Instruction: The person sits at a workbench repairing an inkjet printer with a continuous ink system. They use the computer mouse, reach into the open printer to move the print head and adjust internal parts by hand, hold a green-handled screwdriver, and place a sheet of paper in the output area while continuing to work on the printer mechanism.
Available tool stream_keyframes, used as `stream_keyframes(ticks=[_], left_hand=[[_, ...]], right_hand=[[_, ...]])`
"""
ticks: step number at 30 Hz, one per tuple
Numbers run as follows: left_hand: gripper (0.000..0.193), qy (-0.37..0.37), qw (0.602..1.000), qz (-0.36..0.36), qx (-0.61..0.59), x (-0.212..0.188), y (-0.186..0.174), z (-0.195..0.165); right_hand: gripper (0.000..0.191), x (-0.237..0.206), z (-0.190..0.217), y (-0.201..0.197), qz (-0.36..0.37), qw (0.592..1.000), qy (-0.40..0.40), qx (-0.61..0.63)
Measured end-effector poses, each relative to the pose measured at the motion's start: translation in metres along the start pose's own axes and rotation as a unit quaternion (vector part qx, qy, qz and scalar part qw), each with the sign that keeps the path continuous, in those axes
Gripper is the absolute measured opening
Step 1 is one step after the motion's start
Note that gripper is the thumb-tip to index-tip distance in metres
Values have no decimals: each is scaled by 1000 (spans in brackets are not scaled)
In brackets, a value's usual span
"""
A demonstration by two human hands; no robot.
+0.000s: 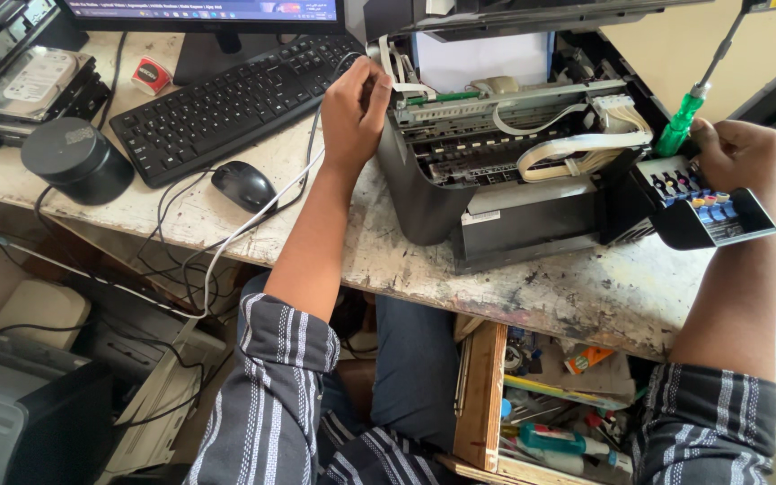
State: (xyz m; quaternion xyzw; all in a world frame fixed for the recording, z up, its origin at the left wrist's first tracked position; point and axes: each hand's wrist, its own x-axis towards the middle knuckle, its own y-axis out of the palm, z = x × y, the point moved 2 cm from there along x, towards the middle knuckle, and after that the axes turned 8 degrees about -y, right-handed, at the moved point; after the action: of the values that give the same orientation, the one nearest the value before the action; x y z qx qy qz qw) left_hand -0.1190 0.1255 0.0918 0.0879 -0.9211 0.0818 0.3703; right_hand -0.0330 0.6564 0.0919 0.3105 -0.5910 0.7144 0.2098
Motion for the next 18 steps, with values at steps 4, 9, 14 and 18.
stream_keyframes(ticks=[4, 9, 14, 18], left_hand=[[26, 11, 1000, -4, 7, 2, 0, 0], [27, 17, 1000, 0, 6, 2, 0, 0], [27, 3, 1000, -1, 11, -2, -1, 1], [27, 9, 1000, -1, 6, -1, -1, 0]], right_hand=[[26, 2, -1, 0, -3, 1000, -5, 8], [25, 2, -2, 0, 3, 1000, -8, 4], [24, -2, 1, 0, 3, 1000, -8, 5], [24, -3, 3, -1, -4, 1000, -3, 28]])
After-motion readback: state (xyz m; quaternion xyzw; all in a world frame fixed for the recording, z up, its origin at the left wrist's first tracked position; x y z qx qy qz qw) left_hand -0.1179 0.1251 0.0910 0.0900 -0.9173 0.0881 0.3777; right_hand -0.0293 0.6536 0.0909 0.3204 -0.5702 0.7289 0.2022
